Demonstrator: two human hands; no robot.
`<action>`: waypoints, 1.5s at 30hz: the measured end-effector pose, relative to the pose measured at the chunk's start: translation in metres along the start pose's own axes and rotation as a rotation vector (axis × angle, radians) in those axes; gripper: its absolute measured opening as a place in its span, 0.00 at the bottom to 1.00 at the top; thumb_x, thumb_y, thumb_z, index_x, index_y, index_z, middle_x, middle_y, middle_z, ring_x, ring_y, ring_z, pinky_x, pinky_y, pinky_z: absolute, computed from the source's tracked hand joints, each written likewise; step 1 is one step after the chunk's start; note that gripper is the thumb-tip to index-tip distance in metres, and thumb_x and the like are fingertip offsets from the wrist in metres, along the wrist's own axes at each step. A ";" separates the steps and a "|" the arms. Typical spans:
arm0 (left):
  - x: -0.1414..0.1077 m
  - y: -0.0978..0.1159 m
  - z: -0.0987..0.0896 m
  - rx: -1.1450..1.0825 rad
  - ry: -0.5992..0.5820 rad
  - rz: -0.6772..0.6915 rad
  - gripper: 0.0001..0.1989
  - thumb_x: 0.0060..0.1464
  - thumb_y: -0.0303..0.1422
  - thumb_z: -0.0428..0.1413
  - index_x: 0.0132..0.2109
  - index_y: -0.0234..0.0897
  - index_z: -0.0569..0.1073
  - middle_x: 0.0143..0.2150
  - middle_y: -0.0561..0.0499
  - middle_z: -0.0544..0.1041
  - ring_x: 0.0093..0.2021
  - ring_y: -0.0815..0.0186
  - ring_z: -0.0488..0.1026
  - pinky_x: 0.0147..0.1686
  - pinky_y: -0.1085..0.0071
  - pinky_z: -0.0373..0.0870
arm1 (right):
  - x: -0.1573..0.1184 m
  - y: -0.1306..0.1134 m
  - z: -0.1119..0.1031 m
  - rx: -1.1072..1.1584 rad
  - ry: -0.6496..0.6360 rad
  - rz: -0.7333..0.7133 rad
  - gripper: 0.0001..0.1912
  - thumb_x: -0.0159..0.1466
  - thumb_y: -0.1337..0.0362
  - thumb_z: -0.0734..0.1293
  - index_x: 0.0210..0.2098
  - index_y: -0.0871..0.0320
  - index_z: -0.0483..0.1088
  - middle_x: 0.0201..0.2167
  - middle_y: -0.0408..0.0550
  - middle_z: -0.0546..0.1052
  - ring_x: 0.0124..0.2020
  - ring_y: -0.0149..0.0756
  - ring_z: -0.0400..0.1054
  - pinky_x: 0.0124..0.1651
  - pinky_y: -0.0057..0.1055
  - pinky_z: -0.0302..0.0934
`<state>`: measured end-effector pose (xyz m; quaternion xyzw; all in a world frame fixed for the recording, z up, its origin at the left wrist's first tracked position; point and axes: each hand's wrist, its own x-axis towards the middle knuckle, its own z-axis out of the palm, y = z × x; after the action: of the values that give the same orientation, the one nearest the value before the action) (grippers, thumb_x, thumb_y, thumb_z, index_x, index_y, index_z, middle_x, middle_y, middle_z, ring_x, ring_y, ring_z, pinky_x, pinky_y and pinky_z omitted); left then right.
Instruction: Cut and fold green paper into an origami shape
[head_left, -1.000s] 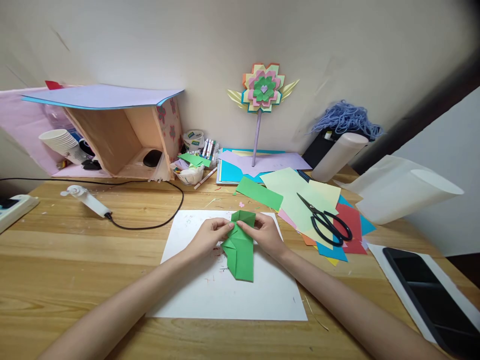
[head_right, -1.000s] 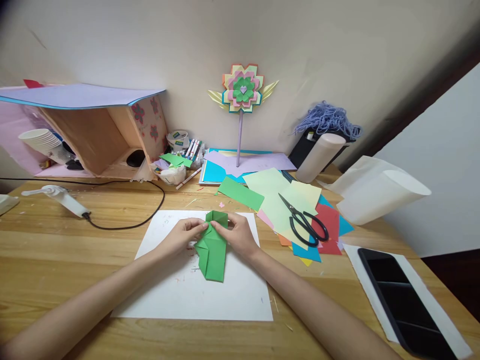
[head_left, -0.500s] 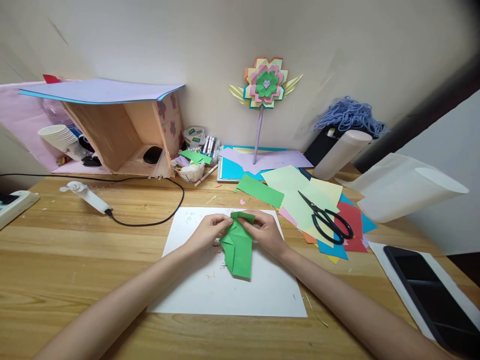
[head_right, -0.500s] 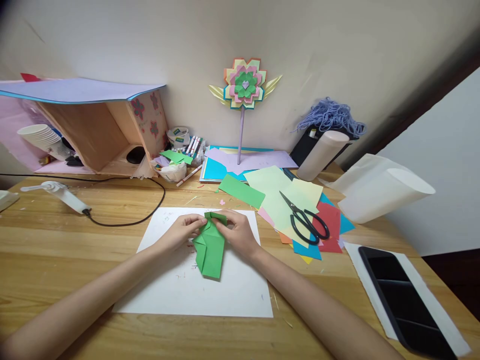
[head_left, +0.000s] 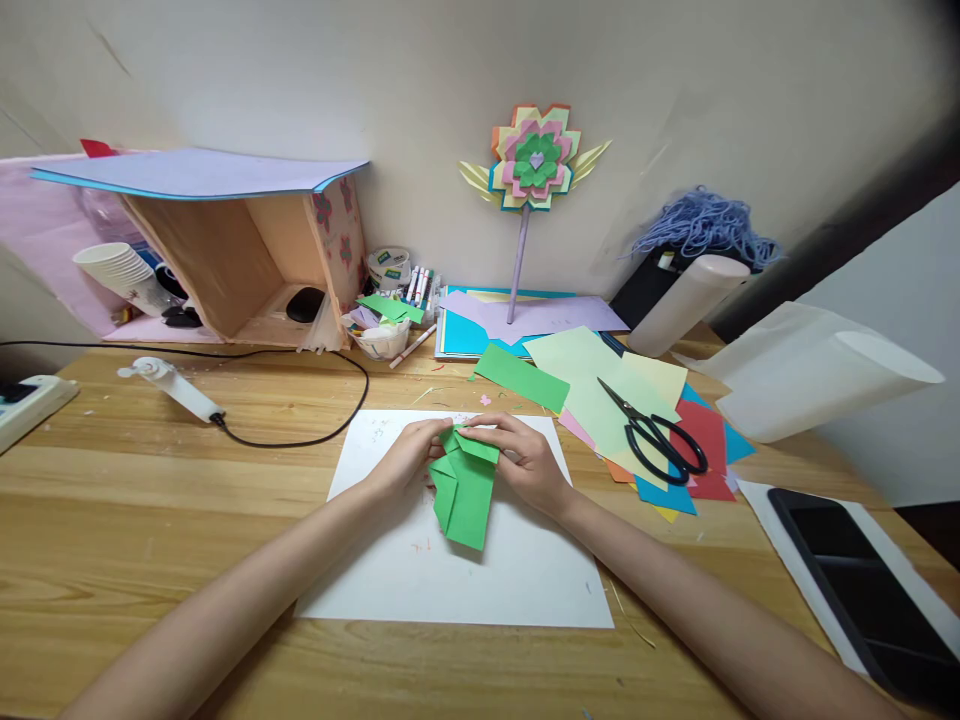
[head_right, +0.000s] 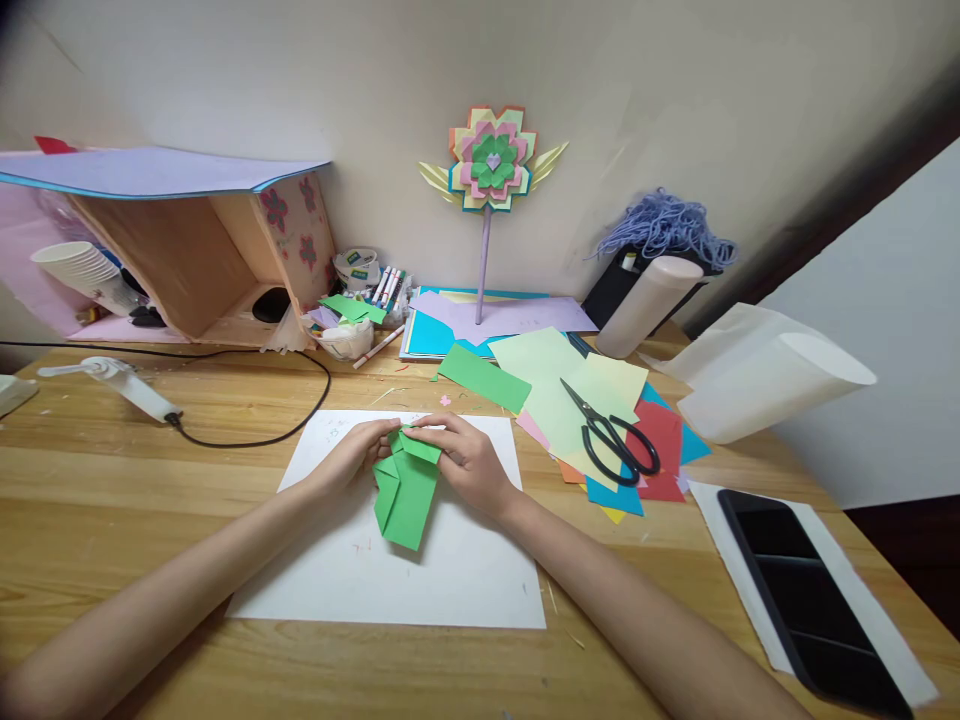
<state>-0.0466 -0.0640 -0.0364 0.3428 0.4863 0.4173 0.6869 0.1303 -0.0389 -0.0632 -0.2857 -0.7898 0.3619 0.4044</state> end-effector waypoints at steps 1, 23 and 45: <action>-0.001 0.001 0.001 -0.005 0.002 -0.002 0.15 0.45 0.43 0.57 0.30 0.33 0.69 0.19 0.56 0.64 0.19 0.71 0.62 0.19 0.76 0.52 | 0.000 0.000 0.000 -0.009 -0.001 -0.009 0.29 0.54 0.79 0.56 0.47 0.47 0.71 0.46 0.46 0.72 0.48 0.36 0.66 0.51 0.37 0.60; 0.001 -0.002 -0.007 0.059 -0.059 0.041 0.17 0.47 0.45 0.57 0.31 0.32 0.71 0.24 0.52 0.68 0.24 0.71 0.65 0.24 0.76 0.59 | 0.005 -0.006 0.000 0.030 -0.017 0.100 0.21 0.60 0.72 0.59 0.47 0.45 0.70 0.46 0.46 0.72 0.48 0.38 0.66 0.51 0.37 0.61; 0.002 -0.009 -0.007 0.402 0.049 0.272 0.13 0.54 0.40 0.50 0.41 0.36 0.70 0.37 0.47 0.73 0.38 0.63 0.69 0.38 0.69 0.63 | 0.017 0.007 -0.010 0.200 0.206 0.487 0.17 0.56 0.56 0.67 0.43 0.55 0.69 0.47 0.49 0.73 0.50 0.42 0.65 0.51 0.38 0.58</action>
<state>-0.0510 -0.0655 -0.0473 0.5248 0.5253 0.4091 0.5303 0.1308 -0.0191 -0.0573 -0.4612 -0.6128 0.4936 0.4100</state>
